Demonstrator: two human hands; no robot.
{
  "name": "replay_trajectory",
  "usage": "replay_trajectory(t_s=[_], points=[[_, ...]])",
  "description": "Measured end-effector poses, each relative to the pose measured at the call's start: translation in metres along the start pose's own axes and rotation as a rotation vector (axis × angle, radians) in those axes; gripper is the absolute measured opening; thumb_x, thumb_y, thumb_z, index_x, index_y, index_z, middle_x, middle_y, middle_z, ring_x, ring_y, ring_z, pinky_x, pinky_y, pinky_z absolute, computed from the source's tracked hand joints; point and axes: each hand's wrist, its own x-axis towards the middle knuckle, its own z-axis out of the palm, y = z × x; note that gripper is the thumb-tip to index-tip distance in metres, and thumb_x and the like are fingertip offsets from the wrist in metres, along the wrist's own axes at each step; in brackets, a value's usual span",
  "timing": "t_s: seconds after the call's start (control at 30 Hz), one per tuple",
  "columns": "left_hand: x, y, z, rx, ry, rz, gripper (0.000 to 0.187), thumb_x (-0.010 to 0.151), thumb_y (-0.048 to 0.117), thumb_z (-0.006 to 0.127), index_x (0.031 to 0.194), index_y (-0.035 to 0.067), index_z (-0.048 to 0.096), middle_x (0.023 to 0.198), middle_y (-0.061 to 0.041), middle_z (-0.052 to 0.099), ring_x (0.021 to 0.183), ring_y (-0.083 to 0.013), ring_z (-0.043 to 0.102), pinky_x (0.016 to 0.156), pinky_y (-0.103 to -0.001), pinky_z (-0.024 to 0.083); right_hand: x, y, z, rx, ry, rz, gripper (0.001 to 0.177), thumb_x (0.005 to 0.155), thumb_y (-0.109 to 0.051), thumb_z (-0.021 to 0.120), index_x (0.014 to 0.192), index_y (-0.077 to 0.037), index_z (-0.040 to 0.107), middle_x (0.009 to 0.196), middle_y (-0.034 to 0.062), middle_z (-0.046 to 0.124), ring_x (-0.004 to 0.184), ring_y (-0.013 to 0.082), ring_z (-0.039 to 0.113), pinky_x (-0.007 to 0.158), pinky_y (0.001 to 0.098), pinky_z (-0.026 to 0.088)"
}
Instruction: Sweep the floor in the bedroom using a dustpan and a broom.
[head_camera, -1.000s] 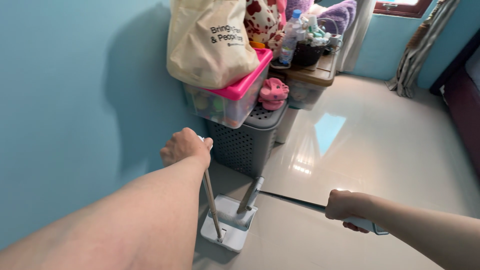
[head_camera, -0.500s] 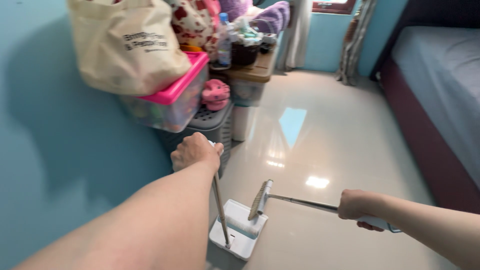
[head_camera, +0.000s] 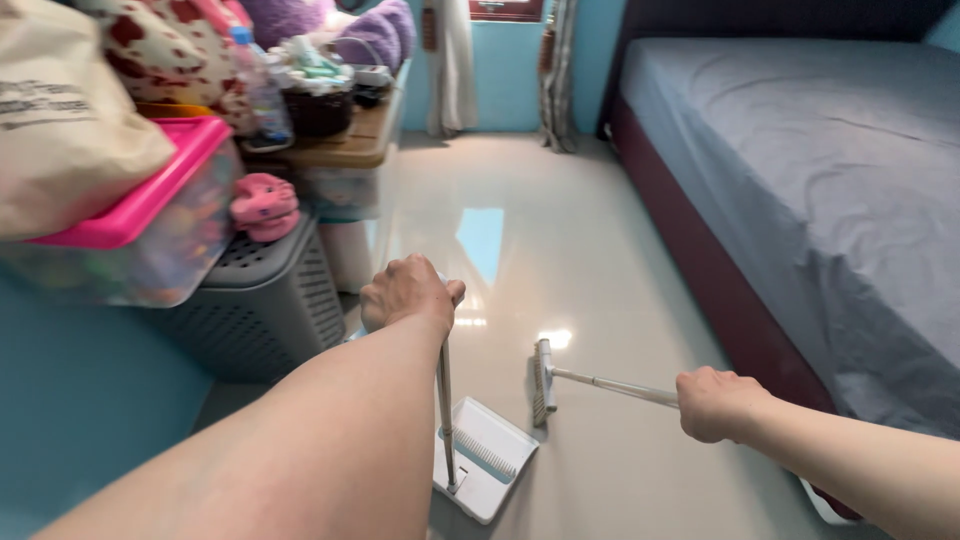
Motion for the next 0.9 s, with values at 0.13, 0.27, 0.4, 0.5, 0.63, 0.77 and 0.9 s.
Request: replay_trajectory(t_s=[0.13,0.27,0.4,0.5,0.63,0.77,0.9], points=[[0.005,0.025,0.018,0.008,-0.029,0.058,0.023,0.082,0.039,0.077,0.086,0.016,0.079,0.093,-0.003,0.078,0.094,-0.0203,0.074,0.075,-0.034,0.057,-0.001,0.027,0.007,0.027,0.038,0.034,0.032,0.097,-0.008,0.046,0.126,-0.011,0.061,0.124,0.0103,0.067,0.112,0.0257,0.071,0.093,0.04,0.061],[0.024,0.048,0.024,0.044,0.008,0.204,0.023,0.079,0.038,0.077,0.086,0.016,0.077,0.095,-0.005,0.077,0.094,-0.0216,0.074,0.075,-0.034,0.054,0.001,0.053,-0.001,0.065,0.079,0.087,0.03,0.094,-0.008,0.049,0.121,-0.011,0.064,0.125,0.0105,0.068,0.119,0.0286,0.069,0.1,0.0425,0.058],[0.031,0.086,0.017,0.07,-0.007,0.308,0.026,0.079,0.041,0.077,0.089,0.017,0.079,0.095,-0.005,0.078,0.095,-0.0217,0.074,0.075,-0.034,0.052,0.01,0.082,-0.002,0.007,0.175,0.077,0.026,0.09,-0.007,0.052,0.111,-0.009,0.068,0.119,0.012,0.071,0.117,0.031,0.069,0.098,0.0433,0.058],[0.037,0.102,0.028,0.083,-0.039,0.313,0.027,0.081,0.043,0.077,0.092,0.018,0.081,0.098,-0.005,0.077,0.098,-0.0214,0.074,0.08,-0.034,0.054,0.015,0.098,-0.001,-0.096,0.266,0.038,0.021,0.092,-0.015,0.055,0.108,-0.013,0.067,0.112,0.0092,0.072,0.109,0.0306,0.072,0.092,0.0436,0.06],[0.032,0.11,0.048,0.056,-0.004,0.308,0.042,0.074,0.054,0.084,0.096,0.019,0.078,0.104,-0.006,0.073,0.104,-0.0271,0.069,0.083,-0.04,0.055,0.031,0.105,0.019,-0.208,0.316,-0.012,0.018,0.094,-0.016,0.054,0.099,-0.012,0.071,0.101,0.008,0.075,0.097,0.0272,0.076,0.081,0.041,0.063],[0.033,0.113,0.045,0.112,-0.074,0.381,0.032,0.087,0.047,0.076,0.092,0.015,0.078,0.098,-0.006,0.076,0.098,-0.0236,0.073,0.078,-0.036,0.058,0.04,0.091,0.027,-0.224,0.25,-0.081,0.013,0.091,-0.013,0.061,0.089,-0.013,0.074,0.092,0.0091,0.077,0.088,0.0276,0.077,0.075,0.0403,0.063],[0.043,0.124,0.05,0.152,-0.074,0.441,0.029,0.09,0.041,0.074,0.084,0.013,0.077,0.09,-0.006,0.077,0.088,-0.021,0.075,0.065,-0.034,0.056,0.037,0.066,0.039,-0.324,0.115,-0.187,0.012,0.088,-0.009,0.066,0.084,-0.013,0.076,0.094,0.0103,0.075,0.091,0.0283,0.075,0.075,0.0411,0.061]])
